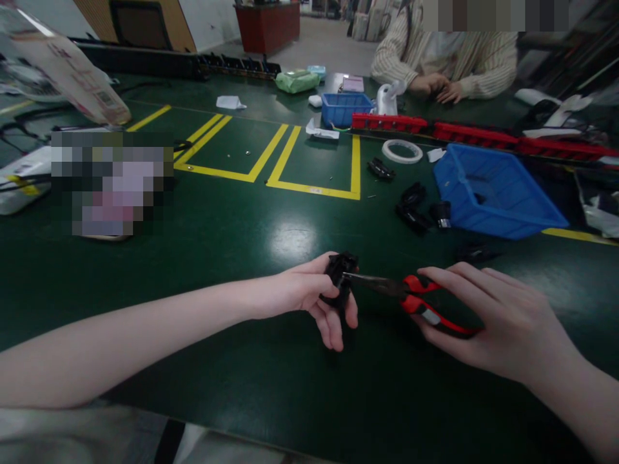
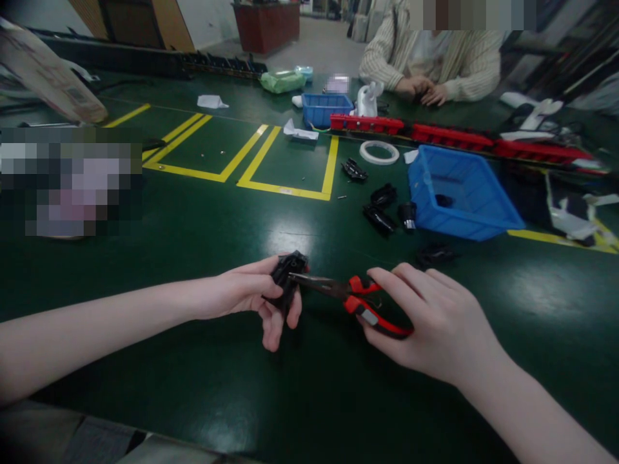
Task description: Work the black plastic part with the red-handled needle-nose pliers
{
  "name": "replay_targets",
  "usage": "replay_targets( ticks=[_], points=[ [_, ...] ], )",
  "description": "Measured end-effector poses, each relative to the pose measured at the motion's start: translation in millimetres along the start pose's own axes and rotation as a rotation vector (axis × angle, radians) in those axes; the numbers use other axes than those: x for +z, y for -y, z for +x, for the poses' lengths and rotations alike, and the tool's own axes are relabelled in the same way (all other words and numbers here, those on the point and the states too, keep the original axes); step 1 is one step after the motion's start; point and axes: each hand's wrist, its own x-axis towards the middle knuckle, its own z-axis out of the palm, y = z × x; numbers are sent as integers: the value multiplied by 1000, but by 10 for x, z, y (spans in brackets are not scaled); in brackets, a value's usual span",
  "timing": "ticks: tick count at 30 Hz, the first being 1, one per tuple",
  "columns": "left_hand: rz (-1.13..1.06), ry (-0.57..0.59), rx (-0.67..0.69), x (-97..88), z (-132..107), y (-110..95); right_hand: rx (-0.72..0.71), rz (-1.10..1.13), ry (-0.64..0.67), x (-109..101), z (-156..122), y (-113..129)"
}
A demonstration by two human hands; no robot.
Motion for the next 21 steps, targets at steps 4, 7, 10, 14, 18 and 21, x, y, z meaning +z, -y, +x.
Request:
replay_targets(
  ticks=[4,7,10,14,18,21],
  points=[
    [80,-13,-5,-14,-17,-9,94,152,54,24,-21,20],
    [77,-39,3,-20,-11,-14,222,302,129,52,-40,34],
    [71,-47,5,-21,7,-20,321,428,208,86,-41,45],
    [82,-74,-1,-17,23,-33,354,465,237,112,-22,56],
    [62,-87,-32,-30,29,-53,305,355,201,121,7,67],
    [33,-85,-52,-46,33,-56,237,225,169,124,21,70]
  ],
)
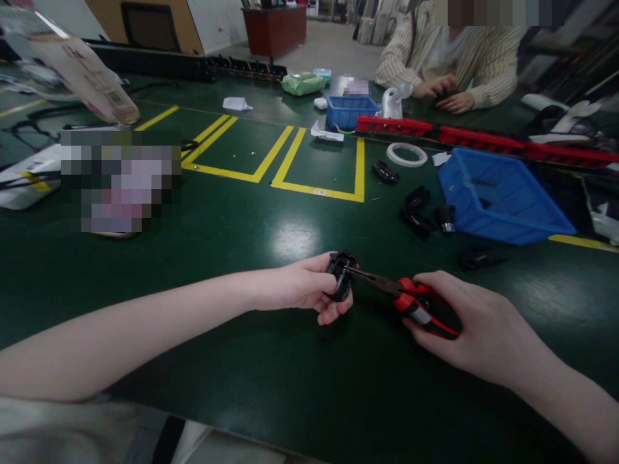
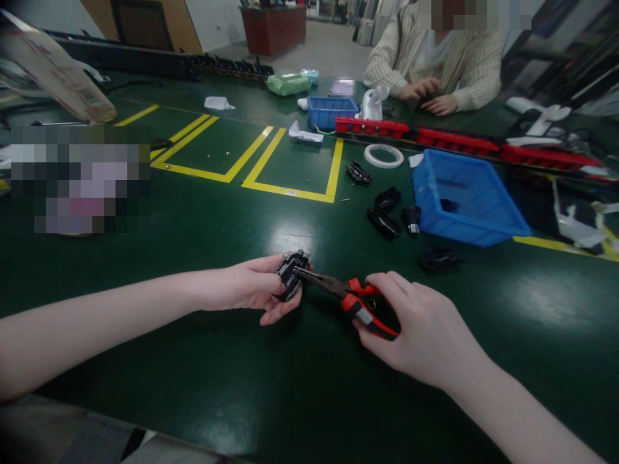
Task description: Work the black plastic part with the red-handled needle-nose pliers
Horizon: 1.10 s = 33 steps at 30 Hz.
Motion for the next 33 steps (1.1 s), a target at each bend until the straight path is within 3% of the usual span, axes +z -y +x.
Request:
replay_targets(
  ticks=[5,9,20,27,33],
  points=[
    [-50,19,17,-22,15,10,-134,-268,-108,-6,-8,-2],
    [-49,37,13,-30,22,-4,-168,-359,-139,-3,-17,-9],
    [38,-117,23,-41,-22,-35,-151,-182,-118,152,43,-104],
    [109,-170,134,-175,-2,-125,-64,-76,-94,282,293,-162],
    [54,-390,238,-199,20,-159,15,-166,-21,281,581,-48]
  ],
)
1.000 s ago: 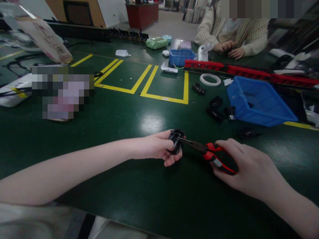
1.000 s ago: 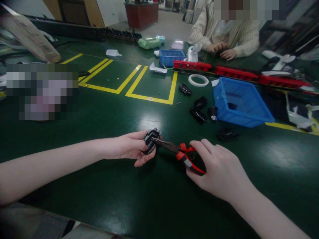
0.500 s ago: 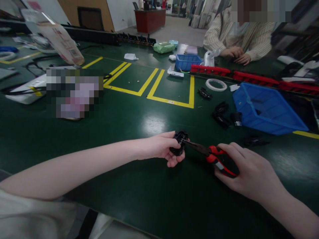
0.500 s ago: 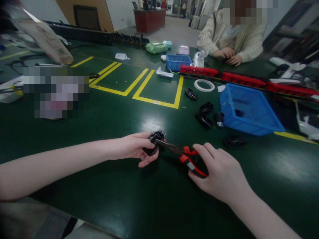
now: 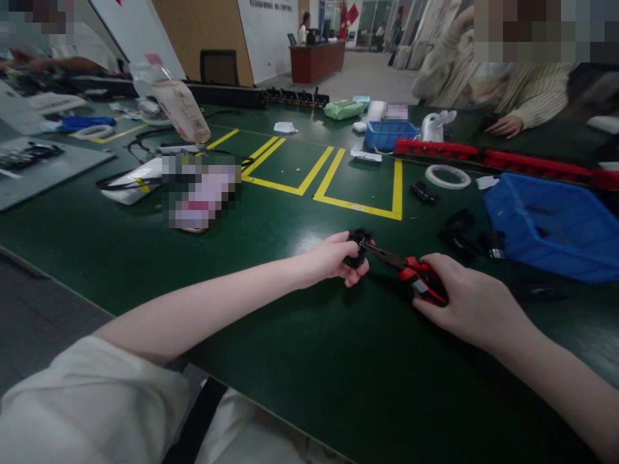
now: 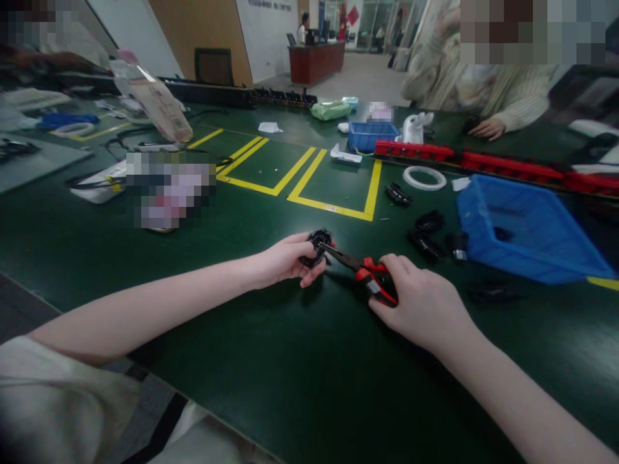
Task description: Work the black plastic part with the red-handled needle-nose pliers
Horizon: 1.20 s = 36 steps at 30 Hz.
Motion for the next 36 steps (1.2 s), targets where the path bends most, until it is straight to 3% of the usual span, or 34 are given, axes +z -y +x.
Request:
replay_targets(
  ticks=[4,15,22,26,31,36],
  points=[
    [-23,-68,29,17,7,3,-8,-32,-5,-8,91,26],
    [-60,-29,-1,-4,-11,-19,16,67,-142,75,57,-14],
    [-43,17,-21,0,-27,-35,173,356,-120,64,78,-73],
    [-27,72,51,-3,-27,-16,192,487,-117,34,180,-46],
    [-89,50,88,11,-6,31,-11,283,-212,32,446,29],
    [-128,67,66,39,29,73,-16,181,-271,66,689,82]
  ],
)
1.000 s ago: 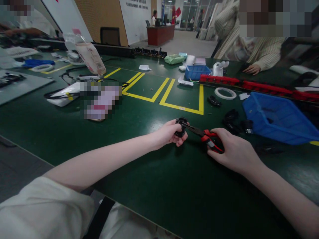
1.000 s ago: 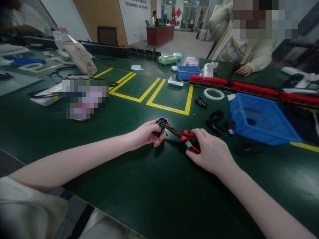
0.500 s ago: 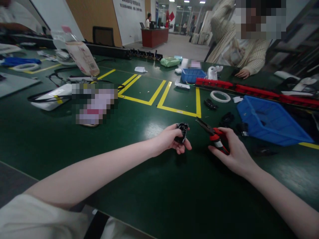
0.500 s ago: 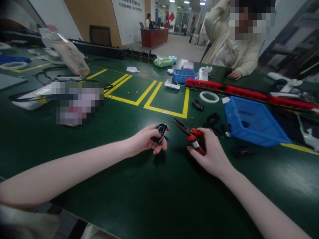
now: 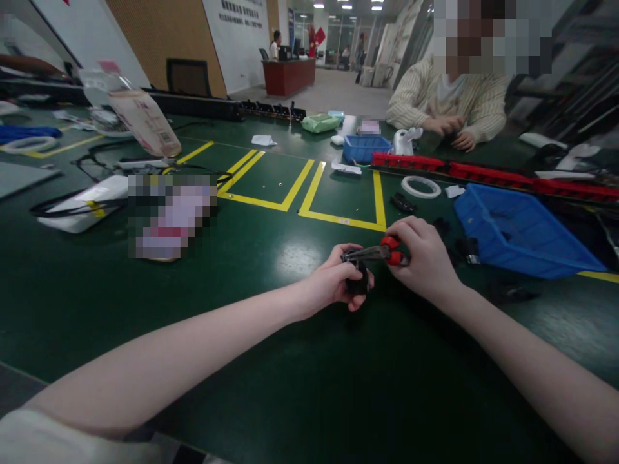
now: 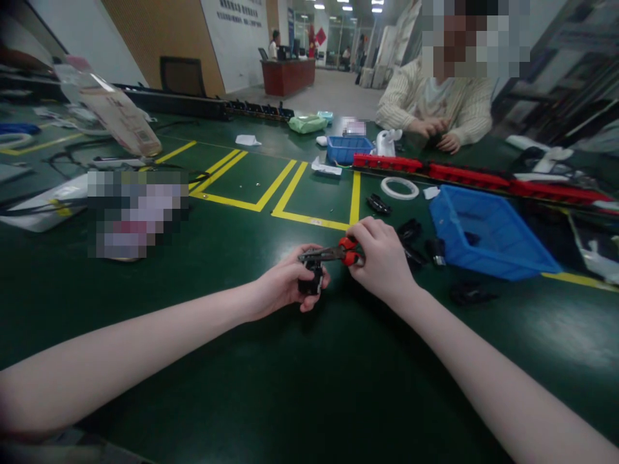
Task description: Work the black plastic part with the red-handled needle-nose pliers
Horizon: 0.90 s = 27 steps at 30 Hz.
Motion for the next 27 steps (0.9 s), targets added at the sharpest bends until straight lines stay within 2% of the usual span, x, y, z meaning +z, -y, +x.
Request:
replay_targets(
  ticks=[4,8,10,13,18,21,27],
  points=[
    [-7,76,-15,-8,-23,-23,-1,5,-35,12,-32,-59],
    [97,111,-19,-8,-69,-99,-10,82,-90,-5,-127,-167],
    [132,100,-29,-3,-77,-123,6,119,-120,1,-142,-205],
    [210,54,-37,1,-75,-119,9,128,-91,27,-135,-223],
    [447,6,43,-4,-89,-84,-29,107,-33,52,-130,-186],
    [541,15,95,-4,-95,-83,-65,88,-29,59,-139,-175],
    [589,59,137,-15,-83,-80,-124,70,-101,67,-164,-156]
  ],
)
